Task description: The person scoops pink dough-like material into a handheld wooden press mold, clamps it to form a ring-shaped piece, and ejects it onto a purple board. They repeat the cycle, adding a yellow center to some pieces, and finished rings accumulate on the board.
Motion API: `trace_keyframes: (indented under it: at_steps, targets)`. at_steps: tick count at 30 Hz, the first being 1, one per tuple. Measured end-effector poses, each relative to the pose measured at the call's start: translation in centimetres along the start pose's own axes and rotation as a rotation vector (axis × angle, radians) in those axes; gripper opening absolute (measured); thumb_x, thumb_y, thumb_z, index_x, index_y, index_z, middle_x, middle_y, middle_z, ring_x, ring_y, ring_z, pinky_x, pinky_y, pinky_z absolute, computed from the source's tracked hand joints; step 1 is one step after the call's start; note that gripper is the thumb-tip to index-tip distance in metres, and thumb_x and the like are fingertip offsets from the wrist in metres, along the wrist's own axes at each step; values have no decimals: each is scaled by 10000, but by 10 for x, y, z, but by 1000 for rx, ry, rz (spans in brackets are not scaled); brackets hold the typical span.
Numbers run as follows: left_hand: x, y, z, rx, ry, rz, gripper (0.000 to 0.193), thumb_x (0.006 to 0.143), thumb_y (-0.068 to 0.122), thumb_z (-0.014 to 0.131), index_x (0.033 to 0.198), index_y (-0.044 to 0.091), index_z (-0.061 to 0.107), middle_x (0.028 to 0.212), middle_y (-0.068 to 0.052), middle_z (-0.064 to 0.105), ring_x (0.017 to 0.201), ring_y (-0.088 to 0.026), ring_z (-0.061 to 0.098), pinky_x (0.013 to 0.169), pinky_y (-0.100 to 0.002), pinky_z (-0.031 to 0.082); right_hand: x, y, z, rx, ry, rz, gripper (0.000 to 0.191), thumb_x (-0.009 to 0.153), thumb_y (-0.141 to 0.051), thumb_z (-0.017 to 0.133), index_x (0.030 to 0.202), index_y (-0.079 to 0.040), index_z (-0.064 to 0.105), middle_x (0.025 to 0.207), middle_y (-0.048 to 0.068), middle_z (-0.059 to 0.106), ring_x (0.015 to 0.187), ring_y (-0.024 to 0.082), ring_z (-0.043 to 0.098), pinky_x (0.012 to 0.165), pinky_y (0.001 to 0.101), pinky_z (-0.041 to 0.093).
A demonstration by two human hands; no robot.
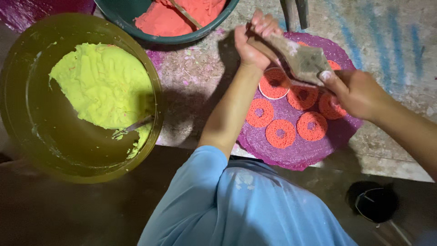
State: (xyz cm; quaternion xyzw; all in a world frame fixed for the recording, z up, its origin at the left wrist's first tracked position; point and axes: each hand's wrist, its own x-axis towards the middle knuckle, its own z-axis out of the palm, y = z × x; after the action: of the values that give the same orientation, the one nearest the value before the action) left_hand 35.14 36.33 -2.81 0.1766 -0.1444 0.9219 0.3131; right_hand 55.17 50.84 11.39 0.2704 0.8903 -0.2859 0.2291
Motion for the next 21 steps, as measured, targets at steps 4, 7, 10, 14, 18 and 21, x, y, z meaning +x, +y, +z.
trace_keyframes:
  at_steps: [4,7,10,14,18,21]
  targets:
    - [10,15,-9,188,228,-108,392,889,439,525,1063,94,592,966,-55,605,951,-226,604,960,-415,489,6,18,-2,78,147,-214,563,1047,-524,499,1119,5,678,762,119,658,728,201,623,680,374,494]
    - [-15,29,-16,691,425,-272,599,977,541,545,1231,3,613,1186,-167,661,1095,-320,627,1015,-480,498,2,32,-2,243,173,-323,564,1057,-515,503,1080,23,667,790,99,622,732,173,589,664,347,493]
    - [-60,28,-6,1809,374,-516,954,958,520,779,1547,-20,256,1496,-209,400,1370,-329,500,1138,-472,419,-10,47,5,400,229,-414,604,1116,-546,421,1019,15,622,797,60,587,730,147,565,660,327,474]
    - [-107,13,33,2314,-131,-502,1118,731,405,928,1550,69,245,1456,-216,484,1367,-401,440,1155,-576,252,-26,68,28,649,312,-319,693,1065,-660,339,1139,-69,693,694,68,520,601,166,450,550,334,360]
    - [-105,-3,64,2436,-105,-604,1195,665,373,935,1568,92,204,1463,-217,454,1359,-423,399,1131,-565,289,-39,94,64,1185,288,-604,719,1058,-750,450,1242,-59,521,914,63,554,766,174,549,699,350,462]
    - [-101,8,77,2297,18,-528,1130,665,340,930,1563,103,286,1502,-185,471,1368,-403,421,1156,-537,316,-51,129,83,1372,313,-584,741,1022,-767,439,1215,-57,527,921,66,564,813,189,567,729,342,475]
